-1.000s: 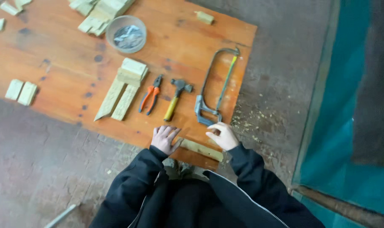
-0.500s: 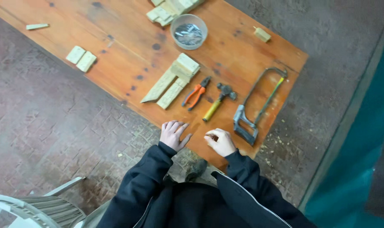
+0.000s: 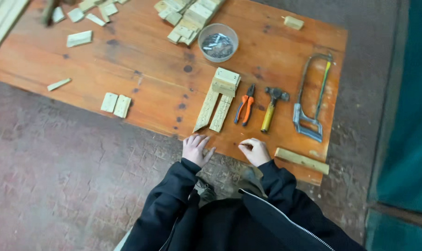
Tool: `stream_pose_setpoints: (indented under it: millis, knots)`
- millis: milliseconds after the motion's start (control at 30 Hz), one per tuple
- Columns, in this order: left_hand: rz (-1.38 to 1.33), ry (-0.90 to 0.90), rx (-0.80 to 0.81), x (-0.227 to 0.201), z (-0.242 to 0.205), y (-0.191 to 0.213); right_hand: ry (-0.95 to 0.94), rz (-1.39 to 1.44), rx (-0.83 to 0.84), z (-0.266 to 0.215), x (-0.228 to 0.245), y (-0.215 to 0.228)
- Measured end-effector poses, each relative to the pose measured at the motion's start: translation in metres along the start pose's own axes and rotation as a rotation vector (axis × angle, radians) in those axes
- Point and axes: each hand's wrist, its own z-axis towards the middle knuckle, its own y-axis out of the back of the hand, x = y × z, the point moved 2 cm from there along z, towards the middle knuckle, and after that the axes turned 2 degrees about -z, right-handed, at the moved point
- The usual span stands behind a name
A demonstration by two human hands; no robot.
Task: The person assembles small wooden blocks into a vertical stack on a workbench. They repeatedly pick up nails from a container, place them into pre-drilled holes, and hammer them in to secure the blocks together. The person occasionally repositions the stack and adds more blocks to the structure.
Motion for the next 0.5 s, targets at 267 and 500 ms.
stream_pose_setpoints:
  millis: [267,500]
  knots:
    - [-0.075,0.01,0.147,0.024,0.034,-0.027,-0.058,-0.006,-0.071,0.016,0.024,-0.012]
    - [-0.007,0.053,0.178,0.066,0.053,-0.044,-0.083,0.044,-0.1,0.074,0.021,-0.026]
